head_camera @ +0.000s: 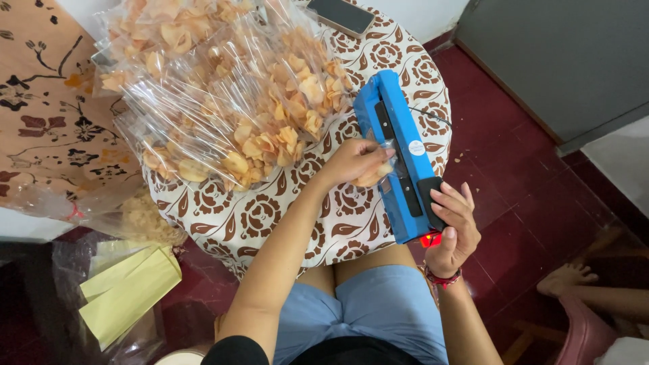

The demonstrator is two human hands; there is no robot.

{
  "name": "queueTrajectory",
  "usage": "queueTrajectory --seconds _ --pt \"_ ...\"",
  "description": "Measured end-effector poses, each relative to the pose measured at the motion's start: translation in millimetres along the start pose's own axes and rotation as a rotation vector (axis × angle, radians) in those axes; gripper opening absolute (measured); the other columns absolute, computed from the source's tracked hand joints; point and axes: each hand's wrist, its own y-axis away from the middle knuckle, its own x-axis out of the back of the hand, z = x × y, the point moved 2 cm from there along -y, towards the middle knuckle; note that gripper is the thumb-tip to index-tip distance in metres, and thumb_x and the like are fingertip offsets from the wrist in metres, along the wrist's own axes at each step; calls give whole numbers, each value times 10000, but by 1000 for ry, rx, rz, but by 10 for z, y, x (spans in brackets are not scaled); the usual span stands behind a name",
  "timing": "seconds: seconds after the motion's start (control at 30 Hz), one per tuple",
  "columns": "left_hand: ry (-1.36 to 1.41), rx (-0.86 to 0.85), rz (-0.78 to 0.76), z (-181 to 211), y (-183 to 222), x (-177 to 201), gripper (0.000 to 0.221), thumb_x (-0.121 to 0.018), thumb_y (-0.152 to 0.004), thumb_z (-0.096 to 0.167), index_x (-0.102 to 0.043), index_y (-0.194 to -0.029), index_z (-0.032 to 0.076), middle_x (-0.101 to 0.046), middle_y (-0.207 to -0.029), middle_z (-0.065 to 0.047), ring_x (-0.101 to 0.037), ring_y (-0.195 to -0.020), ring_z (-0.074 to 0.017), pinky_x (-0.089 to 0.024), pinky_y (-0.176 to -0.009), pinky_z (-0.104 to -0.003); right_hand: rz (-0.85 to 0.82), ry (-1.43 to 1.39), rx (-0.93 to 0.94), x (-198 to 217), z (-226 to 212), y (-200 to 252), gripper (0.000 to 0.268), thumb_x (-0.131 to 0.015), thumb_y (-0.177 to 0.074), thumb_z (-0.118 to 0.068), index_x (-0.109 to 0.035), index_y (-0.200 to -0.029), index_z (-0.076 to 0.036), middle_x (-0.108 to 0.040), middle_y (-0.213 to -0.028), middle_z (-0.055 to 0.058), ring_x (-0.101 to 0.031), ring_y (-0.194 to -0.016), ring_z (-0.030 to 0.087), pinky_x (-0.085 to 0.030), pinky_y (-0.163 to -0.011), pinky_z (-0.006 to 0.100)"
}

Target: Sealing small plastic bags containing snacks using a manual heat sealer.

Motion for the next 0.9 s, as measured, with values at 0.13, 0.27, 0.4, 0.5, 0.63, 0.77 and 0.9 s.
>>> queueTrajectory --seconds 0.13,0.27,0.4,0.5,0.63,0.77,0.9 --pt "-2 12 16 7 9 14 276 -577 -1115 56 -638 -882 -80 -525 -438 -112 -488 -272 -136 -357 -260 -235 0 2 0 -9 -10 -7 523 -414 -1157 -349 -749 -1034 34 -769 -1113 281 -705 -1238 474 -320 -1286 628" --pt "-50 24 33 21 19 -8 272 -588 -1111 65 -650 -892 -84 -552 -443 -114 -505 -274 -135 -361 -250 -234 -3 8 3 1 3 5 519 -414 -1155 -350 -749 -1035 29 -770 -1112 278 -707 -1238 472 -326 -1285 624" --pt "-125 41 105 49 34 -59 243 -636 -1082 71 -669 -900 -86 -569 -458 -125 -516 -279 -131 -361 -251 -221 -2 7 1 0 10 18 518 -412 -1156 -347 -748 -1041 30 -769 -1114 282 -703 -1245 477 -330 -1281 624" --pt "-122 50 111 15 29 -25 248 -639 -1085 76 -666 -897 -83 -566 -460 -128 -518 -285 -135 -368 -261 -222 4 4 4 -6 11 11 515 -415 -1153 -343 -748 -1038 32 -768 -1112 287 -704 -1242 481 -332 -1279 627" --pt "-122 46 118 4 25 -22 248 -635 -1084 71 -664 -896 -88 -569 -464 -132 -522 -290 -137 -371 -263 -226 6 3 9 -5 22 19 512 -415 -1154 -341 -752 -1039 26 -770 -1109 284 -707 -1242 478 -340 -1277 620" --pt "-122 59 133 -5 10 -15 259 -656 -1080 86 -676 -900 -99 -574 -470 -141 -524 -291 -143 -386 -271 -232 12 1 12 -11 25 18 512 -417 -1152 -340 -750 -1035 30 -769 -1107 288 -708 -1239 482 -349 -1273 615" --pt "-162 66 151 27 23 -42 255 -669 -1071 93 -689 -921 -111 -597 -486 -144 -543 -301 -134 -392 -263 -230 27 -8 27 -14 36 14 514 -428 -1146 -349 -751 -1020 29 -770 -1091 290 -716 -1221 481 -365 -1265 602"
